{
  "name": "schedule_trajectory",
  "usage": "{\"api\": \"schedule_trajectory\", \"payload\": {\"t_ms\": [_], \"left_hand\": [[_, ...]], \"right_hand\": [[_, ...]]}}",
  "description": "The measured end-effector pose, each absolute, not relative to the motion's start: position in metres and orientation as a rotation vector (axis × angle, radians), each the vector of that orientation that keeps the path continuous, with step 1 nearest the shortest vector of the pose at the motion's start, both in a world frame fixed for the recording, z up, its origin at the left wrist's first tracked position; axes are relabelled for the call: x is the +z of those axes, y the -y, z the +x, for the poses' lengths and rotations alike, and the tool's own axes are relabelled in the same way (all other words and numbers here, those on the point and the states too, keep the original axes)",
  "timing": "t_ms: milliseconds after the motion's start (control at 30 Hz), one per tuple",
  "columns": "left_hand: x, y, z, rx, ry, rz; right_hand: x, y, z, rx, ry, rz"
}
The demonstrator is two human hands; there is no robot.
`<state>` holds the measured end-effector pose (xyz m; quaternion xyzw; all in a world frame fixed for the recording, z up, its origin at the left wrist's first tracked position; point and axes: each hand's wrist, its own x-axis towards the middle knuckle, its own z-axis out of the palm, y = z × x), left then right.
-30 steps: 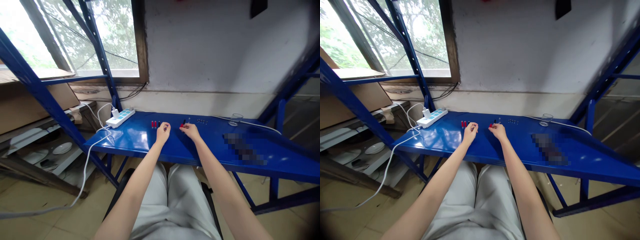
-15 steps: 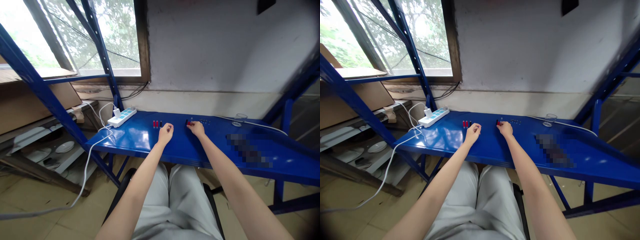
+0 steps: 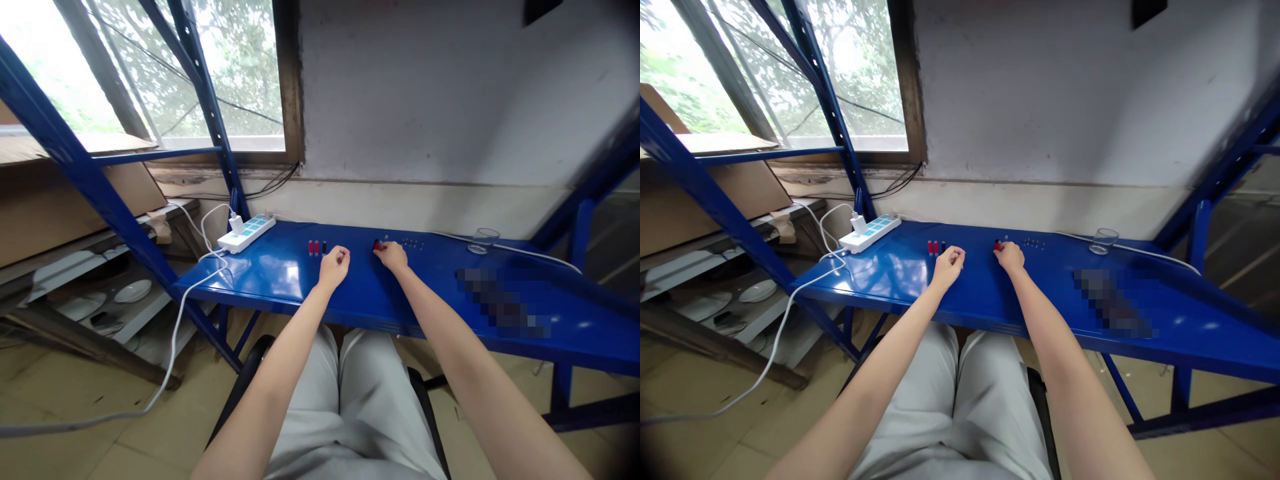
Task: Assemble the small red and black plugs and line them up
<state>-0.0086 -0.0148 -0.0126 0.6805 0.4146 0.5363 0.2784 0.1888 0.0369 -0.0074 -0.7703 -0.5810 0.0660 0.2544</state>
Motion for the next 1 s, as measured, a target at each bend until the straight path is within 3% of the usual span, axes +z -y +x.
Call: {"api": "schedule_trajectory", "payload": {"t_ms": [1000], "left_hand": [[-0.010, 0.016, -0.010, 1.565, -1.167, 1.761]], "right_hand": [[0.000, -0.037, 0.210, 0.279, 1.540, -2.179]]}}
